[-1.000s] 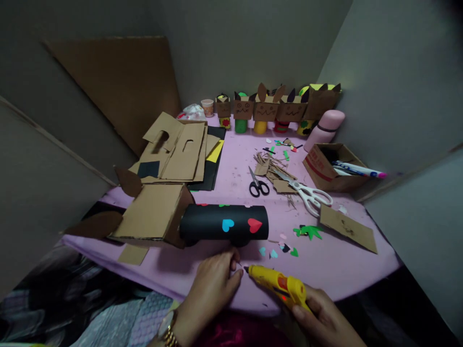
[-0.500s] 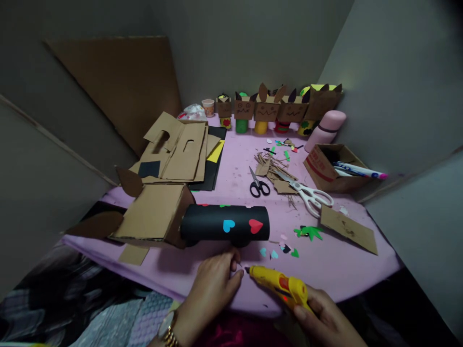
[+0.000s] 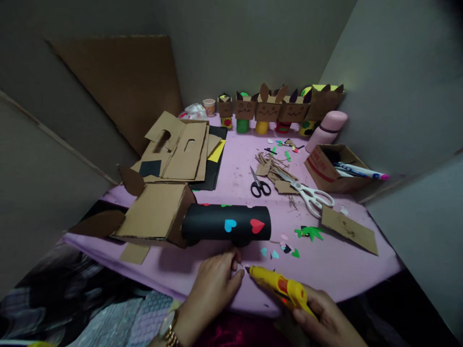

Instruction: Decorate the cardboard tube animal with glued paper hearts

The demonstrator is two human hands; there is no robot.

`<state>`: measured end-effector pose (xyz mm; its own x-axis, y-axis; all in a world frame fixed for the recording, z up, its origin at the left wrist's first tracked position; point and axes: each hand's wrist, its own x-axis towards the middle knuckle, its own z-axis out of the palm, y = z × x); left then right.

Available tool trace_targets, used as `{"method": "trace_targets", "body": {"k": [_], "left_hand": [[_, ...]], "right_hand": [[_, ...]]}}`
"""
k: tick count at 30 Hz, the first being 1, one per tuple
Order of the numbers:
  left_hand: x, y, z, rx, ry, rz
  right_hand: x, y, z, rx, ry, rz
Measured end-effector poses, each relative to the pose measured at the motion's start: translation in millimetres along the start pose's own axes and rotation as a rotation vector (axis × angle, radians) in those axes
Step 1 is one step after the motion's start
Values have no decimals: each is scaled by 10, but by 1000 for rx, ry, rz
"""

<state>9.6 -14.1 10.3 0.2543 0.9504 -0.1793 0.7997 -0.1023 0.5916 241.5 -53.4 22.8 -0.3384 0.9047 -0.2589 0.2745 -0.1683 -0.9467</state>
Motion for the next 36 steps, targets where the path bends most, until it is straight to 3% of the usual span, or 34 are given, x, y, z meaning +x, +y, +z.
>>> {"method": "trace_targets", "body": {"k": [20,23,27,31,36], "left_hand": [[-6,-1,2,-12,4,-2],[-3,7,-4,1,-3,-10],[-10,8,-8,3,5,6],[-44,-11,-16,-27,8,41],[-116,-45,-11,-40,43,98]], "right_hand": [[30,1,9,40,-38,9],[-14,44,13,60,28,45],[-94,151,-25,213,171,102],[-82,226,-35,420,128,128],[3,271,-27,683,195,84]]}}
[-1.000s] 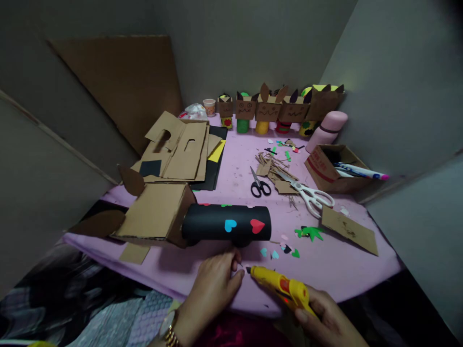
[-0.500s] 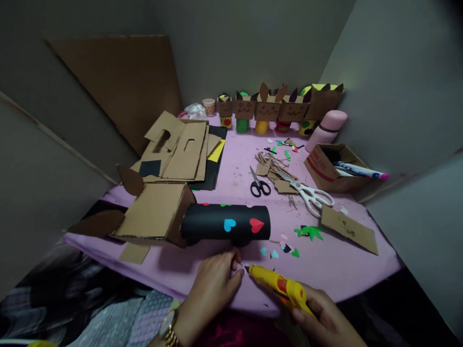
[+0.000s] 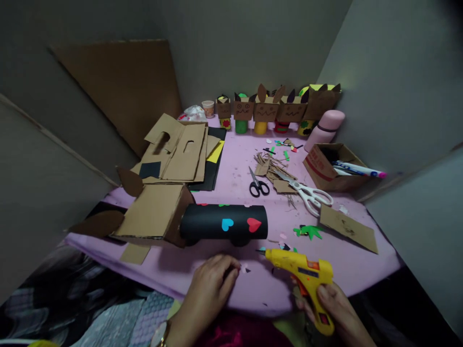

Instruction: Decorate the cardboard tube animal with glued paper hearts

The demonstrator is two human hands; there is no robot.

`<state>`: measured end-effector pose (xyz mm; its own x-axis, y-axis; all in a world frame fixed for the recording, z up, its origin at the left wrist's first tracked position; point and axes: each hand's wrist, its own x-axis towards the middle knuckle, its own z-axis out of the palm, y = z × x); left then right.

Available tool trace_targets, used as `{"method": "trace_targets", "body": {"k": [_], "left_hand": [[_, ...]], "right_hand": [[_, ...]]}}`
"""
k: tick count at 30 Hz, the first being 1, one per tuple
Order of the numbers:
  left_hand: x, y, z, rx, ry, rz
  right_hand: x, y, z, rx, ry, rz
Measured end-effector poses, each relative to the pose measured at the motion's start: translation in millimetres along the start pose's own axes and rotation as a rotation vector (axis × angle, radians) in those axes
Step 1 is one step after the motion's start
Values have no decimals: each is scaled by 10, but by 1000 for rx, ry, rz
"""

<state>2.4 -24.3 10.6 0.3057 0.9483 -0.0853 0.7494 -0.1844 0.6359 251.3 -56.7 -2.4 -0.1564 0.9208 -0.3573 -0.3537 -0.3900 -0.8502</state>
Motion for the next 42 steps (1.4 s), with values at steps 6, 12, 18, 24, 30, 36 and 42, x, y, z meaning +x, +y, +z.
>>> {"method": "trace_targets", "body": {"k": [6,12,18,24,30,36,42], "left_hand": [[-2,36,25,83,2,-6],[-2,59,-10,129,-33,-19],[-51,101,36,191,42,-33],[-2,153,65,140,37,-67],[27,188,28,141,-22,-109],[35,185,36,120,-13,-109],[40,154,28,119,20,-94]], "right_hand": [[36,37,-55,59,-7,-28],[23,52,-81,128,0,-38],[19,39,-65,142,8,-60],[26,52,-72,93,-13,-90],[18,67,-98,74,4,-99],[19,65,-103,25,30,-91],[17,33,-81,19,33,-77]]}}
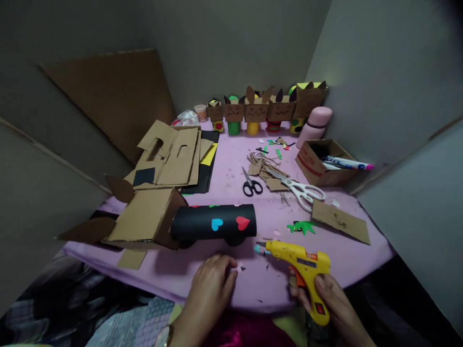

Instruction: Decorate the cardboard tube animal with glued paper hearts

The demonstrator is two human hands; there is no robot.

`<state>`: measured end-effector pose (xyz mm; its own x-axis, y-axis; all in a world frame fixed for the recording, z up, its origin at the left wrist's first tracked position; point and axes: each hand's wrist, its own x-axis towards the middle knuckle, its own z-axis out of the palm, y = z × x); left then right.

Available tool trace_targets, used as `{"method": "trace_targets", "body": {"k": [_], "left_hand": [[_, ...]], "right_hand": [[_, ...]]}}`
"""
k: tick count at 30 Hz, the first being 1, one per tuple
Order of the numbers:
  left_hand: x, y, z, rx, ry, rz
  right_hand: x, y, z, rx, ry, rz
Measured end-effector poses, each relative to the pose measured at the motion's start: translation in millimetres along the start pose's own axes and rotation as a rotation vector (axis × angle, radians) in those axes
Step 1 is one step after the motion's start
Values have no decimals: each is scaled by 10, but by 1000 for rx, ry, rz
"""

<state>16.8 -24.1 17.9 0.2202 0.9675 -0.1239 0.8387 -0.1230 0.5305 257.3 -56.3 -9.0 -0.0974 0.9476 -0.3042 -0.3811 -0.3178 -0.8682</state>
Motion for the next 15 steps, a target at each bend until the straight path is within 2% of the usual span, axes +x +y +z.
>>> {"method": "trace_targets", "body": {"k": [4,15], "left_hand": [[12,8,-20,16,14,-20],[61,87,-62,11,-48,-100]], "right_hand": [[3,-21,23,13,-29,-16],[9,-2,20,16,-46,-14]]}}
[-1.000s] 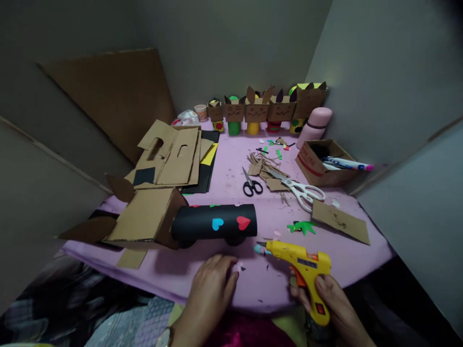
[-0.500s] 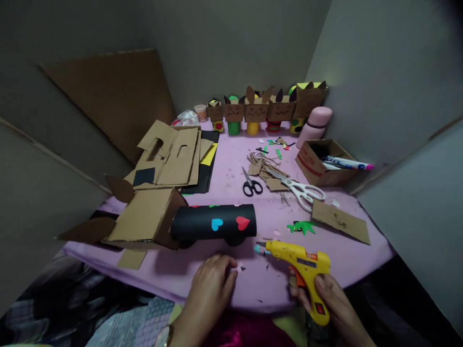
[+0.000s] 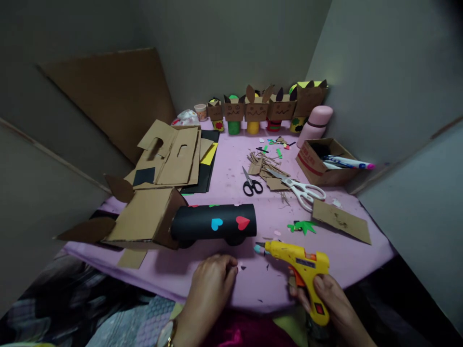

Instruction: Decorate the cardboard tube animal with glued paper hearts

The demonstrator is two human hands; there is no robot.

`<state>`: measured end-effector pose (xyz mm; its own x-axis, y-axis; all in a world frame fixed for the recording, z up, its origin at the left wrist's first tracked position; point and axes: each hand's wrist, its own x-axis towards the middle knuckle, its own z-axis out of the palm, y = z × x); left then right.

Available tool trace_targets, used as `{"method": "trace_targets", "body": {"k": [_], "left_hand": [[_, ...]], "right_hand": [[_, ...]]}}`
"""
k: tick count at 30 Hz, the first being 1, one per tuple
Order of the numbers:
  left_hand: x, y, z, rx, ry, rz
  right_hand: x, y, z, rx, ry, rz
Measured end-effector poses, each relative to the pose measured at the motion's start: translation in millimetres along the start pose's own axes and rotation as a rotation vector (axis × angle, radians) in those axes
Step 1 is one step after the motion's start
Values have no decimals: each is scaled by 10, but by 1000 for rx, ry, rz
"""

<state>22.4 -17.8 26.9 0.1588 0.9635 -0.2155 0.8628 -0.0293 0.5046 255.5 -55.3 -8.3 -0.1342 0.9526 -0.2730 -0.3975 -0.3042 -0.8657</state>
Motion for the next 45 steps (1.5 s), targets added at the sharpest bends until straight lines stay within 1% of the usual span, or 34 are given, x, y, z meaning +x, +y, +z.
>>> {"method": "trace_targets", "body": {"k": [9,18,26,35,45], "left_hand": [[19,-20,28,18,6,37],[1,-73,81,2,50,89],[-36,-79,74,-24,31,107],[-26,-47,23,-42,4,71],[-8,6,12,42,-8,62]], "right_hand": [[6,-20,5,-42,3,1],[6,8,-18,-47,7,-4],[15,10,3,-43,7,-13],[2,-13,19,-54,10,-7],[1,2,9,-21,-24,-16]]}}
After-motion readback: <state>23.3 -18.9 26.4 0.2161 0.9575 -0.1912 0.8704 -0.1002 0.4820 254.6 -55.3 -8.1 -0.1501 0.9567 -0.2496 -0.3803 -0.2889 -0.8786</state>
